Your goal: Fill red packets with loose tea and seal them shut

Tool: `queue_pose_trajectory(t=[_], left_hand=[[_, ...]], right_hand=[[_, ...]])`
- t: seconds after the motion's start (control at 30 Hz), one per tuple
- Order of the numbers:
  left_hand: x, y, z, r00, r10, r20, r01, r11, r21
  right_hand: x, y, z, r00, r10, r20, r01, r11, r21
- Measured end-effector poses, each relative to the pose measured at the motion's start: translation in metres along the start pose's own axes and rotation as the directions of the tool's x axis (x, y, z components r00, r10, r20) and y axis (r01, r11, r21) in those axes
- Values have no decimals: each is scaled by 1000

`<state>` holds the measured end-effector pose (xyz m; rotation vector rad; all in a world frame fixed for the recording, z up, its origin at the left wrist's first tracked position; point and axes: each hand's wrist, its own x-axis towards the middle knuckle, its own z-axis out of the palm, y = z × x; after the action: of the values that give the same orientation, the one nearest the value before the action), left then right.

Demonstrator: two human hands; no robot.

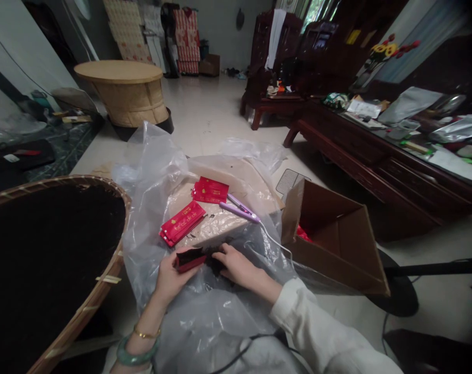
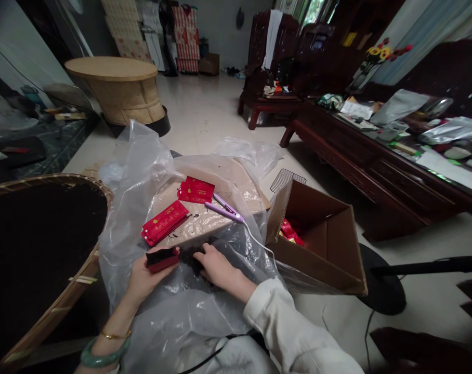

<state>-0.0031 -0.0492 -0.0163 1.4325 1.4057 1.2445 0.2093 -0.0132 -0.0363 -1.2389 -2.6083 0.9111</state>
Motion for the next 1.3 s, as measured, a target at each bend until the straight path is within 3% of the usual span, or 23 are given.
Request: queue_pose_trajectory(t=[0.13,0.3,0.4,0.47,0.6,0.7,0.8,0.93,1.3], left_hand=[[2,3,0,994,96,57,-95,995,-16],[4,-5,2,994,97,54,-96,995,-22],[5,-10,3,996,60,60,-59,998,-23],[5,-12,3,998,35,56,-34,999,-20],[6,-12,5,1000,0,14,0,1000,-27],[6,-10,7,1000,-25,-14,25,999,-41],[7,-8,9,999,-41,-27,40,998,-58],[8,-4,10,999,-40,-33,38,997,-62],[8,-6,11,996,-65,-53,58,990,-126]], right_hand=[[9,2,-2,999,2,-52,0,999,47],[15,12,-13,991,27,-134,-5,987,163],[14,8,-31,972,94,-214,-34,963,269],[10,-3,-51,954,85,-288,24,934,358],[3,-40,-95,907,-122,-404,292,873,392],[5,-67,-112,883,-324,-340,426,856,292],[13,-80,-111,884,-403,-238,451,869,202],[20,-82,-100,882,-393,-259,434,893,121],[15,-78,-92,885,-406,-227,446,880,163]])
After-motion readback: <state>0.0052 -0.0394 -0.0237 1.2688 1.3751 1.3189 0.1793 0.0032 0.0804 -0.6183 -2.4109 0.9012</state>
